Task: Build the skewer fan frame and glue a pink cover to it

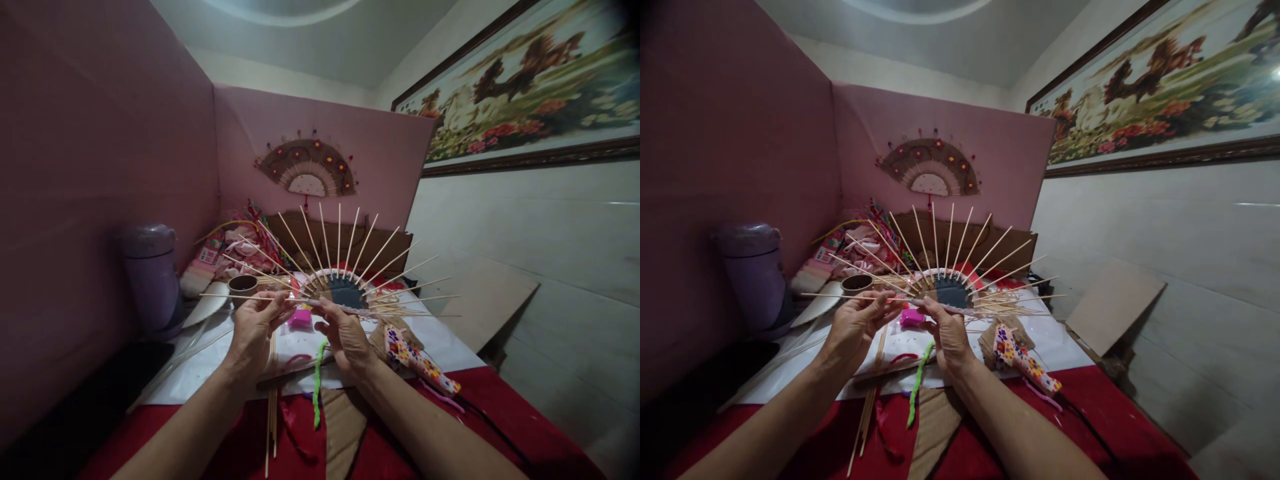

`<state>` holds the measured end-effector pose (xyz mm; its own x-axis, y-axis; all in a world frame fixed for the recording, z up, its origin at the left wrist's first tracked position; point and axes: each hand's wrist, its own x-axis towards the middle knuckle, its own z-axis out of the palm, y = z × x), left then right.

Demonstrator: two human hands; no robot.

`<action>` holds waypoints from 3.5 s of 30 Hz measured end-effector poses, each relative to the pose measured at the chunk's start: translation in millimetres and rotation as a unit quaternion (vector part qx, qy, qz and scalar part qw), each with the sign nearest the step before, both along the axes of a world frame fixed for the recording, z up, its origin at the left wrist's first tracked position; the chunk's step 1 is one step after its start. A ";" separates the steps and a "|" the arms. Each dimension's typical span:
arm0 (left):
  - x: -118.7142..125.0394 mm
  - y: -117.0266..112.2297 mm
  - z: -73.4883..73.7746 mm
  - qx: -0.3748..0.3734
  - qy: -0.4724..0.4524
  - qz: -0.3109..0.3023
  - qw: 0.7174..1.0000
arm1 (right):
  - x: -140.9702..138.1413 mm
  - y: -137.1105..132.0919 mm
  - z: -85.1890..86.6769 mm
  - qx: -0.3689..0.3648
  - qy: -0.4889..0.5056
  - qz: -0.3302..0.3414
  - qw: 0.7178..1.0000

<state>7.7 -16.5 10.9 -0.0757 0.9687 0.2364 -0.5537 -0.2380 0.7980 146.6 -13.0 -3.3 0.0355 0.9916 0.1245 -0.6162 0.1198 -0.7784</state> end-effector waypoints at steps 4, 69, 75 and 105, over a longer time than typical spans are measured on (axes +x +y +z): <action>0.3 -0.2 -0.7 -0.009 -0.001 0.000 1.000 | -1.1 -0.4 -0.1 -0.001 0.006 0.004 1.000; 2.5 -0.4 1.8 -0.020 -0.002 0.037 0.999 | -1.8 0.0 -5.9 -0.014 -0.002 0.025 1.000; 1.3 0.2 2.8 -0.021 0.005 0.037 0.999 | -1.6 0.0 -6.5 -0.014 0.001 0.027 1.000; 1.0 3.7 -0.8 -0.019 0.021 0.045 0.999 | -2.9 -1.2 -7.8 -0.032 0.026 0.039 0.998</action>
